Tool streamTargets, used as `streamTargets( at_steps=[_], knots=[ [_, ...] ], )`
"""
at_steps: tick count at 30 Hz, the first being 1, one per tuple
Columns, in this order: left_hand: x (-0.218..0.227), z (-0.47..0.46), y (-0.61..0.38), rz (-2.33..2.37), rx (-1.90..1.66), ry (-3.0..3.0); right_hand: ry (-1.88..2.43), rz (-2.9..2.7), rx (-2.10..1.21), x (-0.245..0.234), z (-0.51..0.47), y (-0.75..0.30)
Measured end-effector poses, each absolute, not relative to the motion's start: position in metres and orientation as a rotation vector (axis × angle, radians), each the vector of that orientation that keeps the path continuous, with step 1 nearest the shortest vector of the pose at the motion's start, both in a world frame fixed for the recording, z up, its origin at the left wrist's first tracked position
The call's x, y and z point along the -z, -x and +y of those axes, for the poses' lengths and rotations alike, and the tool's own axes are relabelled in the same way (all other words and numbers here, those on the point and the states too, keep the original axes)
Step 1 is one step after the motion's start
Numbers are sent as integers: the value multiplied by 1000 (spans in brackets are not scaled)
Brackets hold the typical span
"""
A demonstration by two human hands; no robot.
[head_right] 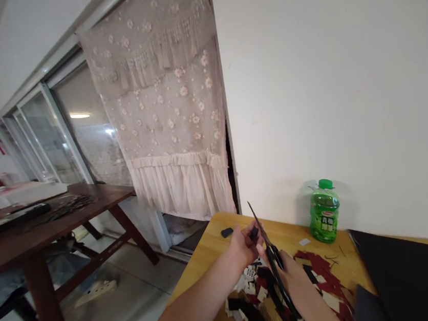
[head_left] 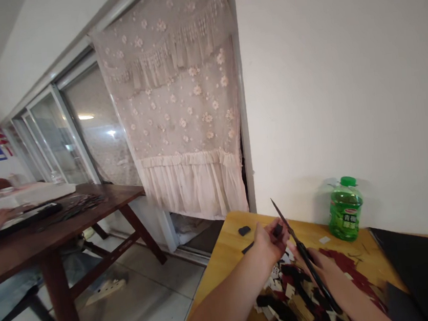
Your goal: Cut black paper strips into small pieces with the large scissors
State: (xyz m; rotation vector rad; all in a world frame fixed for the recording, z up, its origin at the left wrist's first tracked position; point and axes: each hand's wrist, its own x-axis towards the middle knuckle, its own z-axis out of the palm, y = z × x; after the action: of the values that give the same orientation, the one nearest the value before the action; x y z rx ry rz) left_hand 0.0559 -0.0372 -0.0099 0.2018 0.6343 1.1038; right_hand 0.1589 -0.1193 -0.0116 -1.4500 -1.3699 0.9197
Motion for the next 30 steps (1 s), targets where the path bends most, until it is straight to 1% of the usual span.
streamTargets(
  at_steps=[5,9,13,20,23,30],
  knots=[
    [3,-42,-54,718,-1111,-141,1364,-1199,-896,1,-127,-150],
    [-7,-51,-54,700,-1140,-226,1243,-1089,-881,10,-124,-146],
    [-15,-62,-56,659,-1225,-376,1178,-1094,-834,18,-118,-148],
    [-23,-76,-61,518,-1366,-649,1241,-1134,-753,-1,-125,-143],
    [-23,-80,-63,490,-1360,-718,1245,-1122,-707,-5,-128,-141],
    [-14,-91,-70,521,-1315,-863,1180,-1084,-710,15,-120,-146]
  ],
)
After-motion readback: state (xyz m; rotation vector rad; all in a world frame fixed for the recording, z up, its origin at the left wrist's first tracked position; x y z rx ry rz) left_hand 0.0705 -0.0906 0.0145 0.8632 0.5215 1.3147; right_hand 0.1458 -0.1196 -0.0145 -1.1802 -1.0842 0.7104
